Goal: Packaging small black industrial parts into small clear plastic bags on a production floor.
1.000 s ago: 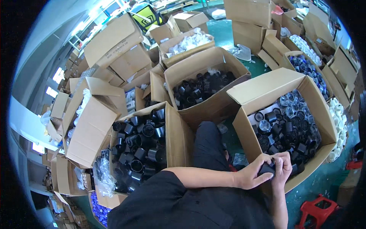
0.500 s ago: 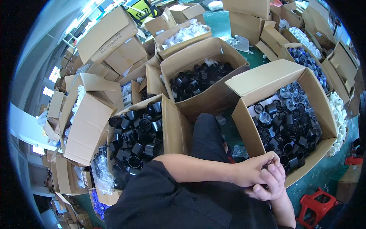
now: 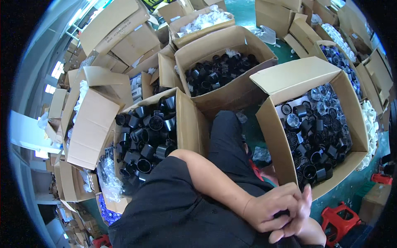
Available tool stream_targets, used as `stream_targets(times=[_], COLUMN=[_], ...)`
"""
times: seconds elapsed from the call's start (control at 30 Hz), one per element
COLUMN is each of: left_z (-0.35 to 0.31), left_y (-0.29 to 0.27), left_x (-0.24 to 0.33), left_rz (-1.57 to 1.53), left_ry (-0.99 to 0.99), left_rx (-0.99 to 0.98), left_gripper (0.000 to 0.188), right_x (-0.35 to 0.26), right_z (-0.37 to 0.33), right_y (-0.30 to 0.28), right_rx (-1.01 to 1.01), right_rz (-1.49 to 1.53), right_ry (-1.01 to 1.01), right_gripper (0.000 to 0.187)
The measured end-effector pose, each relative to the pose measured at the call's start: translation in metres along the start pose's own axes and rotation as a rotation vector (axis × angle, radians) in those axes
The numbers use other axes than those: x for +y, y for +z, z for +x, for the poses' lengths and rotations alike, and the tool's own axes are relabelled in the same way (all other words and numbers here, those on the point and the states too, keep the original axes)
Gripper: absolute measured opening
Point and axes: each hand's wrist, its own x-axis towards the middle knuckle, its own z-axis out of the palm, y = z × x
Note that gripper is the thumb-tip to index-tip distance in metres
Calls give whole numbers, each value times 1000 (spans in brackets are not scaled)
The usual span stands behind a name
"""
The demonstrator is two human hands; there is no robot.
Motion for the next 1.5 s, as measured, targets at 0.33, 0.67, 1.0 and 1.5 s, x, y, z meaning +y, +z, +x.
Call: stream_targets(times=[0.33, 0.67, 1.0, 1.5], left_z=[39, 2, -38, 51], left_y=[-125, -441, -535, -294], left_x=[-94, -168, -147, -151], left_rz=[48, -140, -210, 685], left_ry=[-385, -738, -814, -553], left_rx=[462, 1401, 1414, 715], left_gripper=[17, 23, 48, 30], right_x=[71, 129, 132, 161], right_z=[32, -16, -6, -14], right_y=[13, -22, -11, -75], right_rx=[149, 414, 399, -214], right_rz=[334, 369, 318, -701], right_ry=[364, 724, 791, 633], right_gripper=[38, 22, 20, 27])
